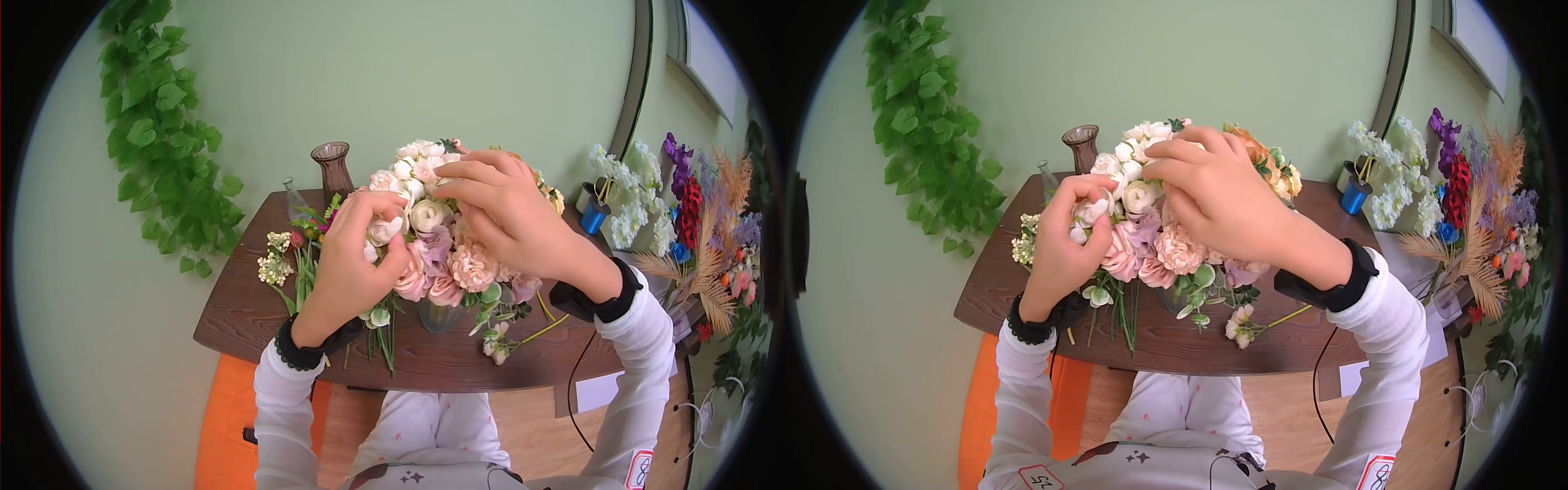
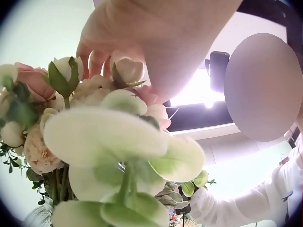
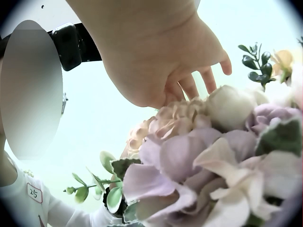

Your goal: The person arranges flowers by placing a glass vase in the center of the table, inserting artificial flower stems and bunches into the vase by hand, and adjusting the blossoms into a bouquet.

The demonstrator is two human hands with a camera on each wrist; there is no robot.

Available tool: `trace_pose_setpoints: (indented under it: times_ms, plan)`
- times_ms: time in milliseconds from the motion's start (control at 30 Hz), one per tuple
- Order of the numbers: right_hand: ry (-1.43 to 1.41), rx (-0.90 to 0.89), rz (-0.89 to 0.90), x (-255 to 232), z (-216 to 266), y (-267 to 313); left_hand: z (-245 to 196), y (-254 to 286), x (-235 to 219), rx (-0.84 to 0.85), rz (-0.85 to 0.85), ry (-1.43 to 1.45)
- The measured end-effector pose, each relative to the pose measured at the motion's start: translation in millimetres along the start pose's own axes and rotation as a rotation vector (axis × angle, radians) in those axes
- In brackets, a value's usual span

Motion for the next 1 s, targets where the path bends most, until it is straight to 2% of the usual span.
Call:
trace_pose_setpoints:
  times_ms: [67, 167, 233, 267, 367, 433, 500, 567, 633, 667, 767, 800, 833, 900, 933, 967, 1000]
  plan:
    - [-0.063, -0.032, -0.025, 0.5, -4.6, 4.8, 1.1, 1.1, -1.0, -0.016, 0.011, 0.026]
    - [-0.151, -0.080, -0.082, -2.5, -5.3, 14.7, -1.5, 1.4, -3.3, 0.077, -0.006, 0.015]
    - [-0.174, -0.092, -0.114, -6.5, -5.2, 24.4, 12.2, 4.1, -5.6, -0.040, -0.145, 0.291]
    - [-0.163, -0.081, -0.115, -8.6, -6.2, 29.4, 16.9, 3.7, -6.2, -0.076, -0.095, 0.398]
    - [-0.187, -0.069, -0.111, -11.6, -4.0, 40.4, 33.0, 1.0, -5.3, -0.131, -0.018, 0.453]
    - [-0.223, -0.074, -0.109, -8.2, 2.4, 46.0, 32.9, 0.7, -6.2, -0.101, 0.004, 0.341]
    - [-0.009, -0.074, -0.004, 3.4, 12.9, 52.4, 24.9, -0.3, -2.6, -0.124, 0.063, 0.235]
    - [0.000, -0.048, 0.002, 15.5, 9.1, 59.8, 15.1, 0.3, -0.9, -0.117, 0.062, 0.190]
    - [0.032, -0.007, -0.037, 16.8, 0.8, 65.7, 4.1, 1.7, -0.4, 0.031, 0.066, 0.058]
    - [-0.007, 0.024, -0.106, 16.1, -4.1, 70.2, 1.5, 3.2, -0.4, 0.040, 0.077, 0.063]
    - [0.052, 0.076, -0.121, 15.7, -22.8, 80.5, -10.6, 3.8, -3.6, 0.059, 0.156, 0.132]
    - [0.072, 0.099, -0.141, 13.2, -24.6, 81.8, -14.0, 2.9, -3.6, 0.131, 0.158, 0.079]
    - [0.074, 0.099, -0.140, 13.1, -28.8, 83.5, -18.5, 4.4, -3.4, 0.132, 0.157, 0.081]
    - [0.147, 0.181, -0.161, 14.1, -42.8, 88.0, -25.7, 8.8, -3.0, 0.058, 0.149, 0.351]
    - [0.153, 0.211, -0.169, 12.8, -47.2, 89.6, -24.5, 6.4, -3.3, 0.149, 0.093, 0.282]
    - [0.156, 0.215, -0.171, 12.7, -52.9, 91.7, -25.6, 7.3, -2.9, 0.153, 0.095, 0.284]
    - [0.120, 0.226, -0.158, 13.4, -60.0, 94.6, -27.1, 7.7, -2.9, 0.067, 0.094, 0.239]
Point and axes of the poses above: each hand's wrist, its own y-axis away from the middle knuckle, its own x-axis out of the palm, z = x × y, the point moved 3 cm from there along -y, towards the middle knuckle, and after that the axes turned 9 degrees about z, right-handed, at the moved point
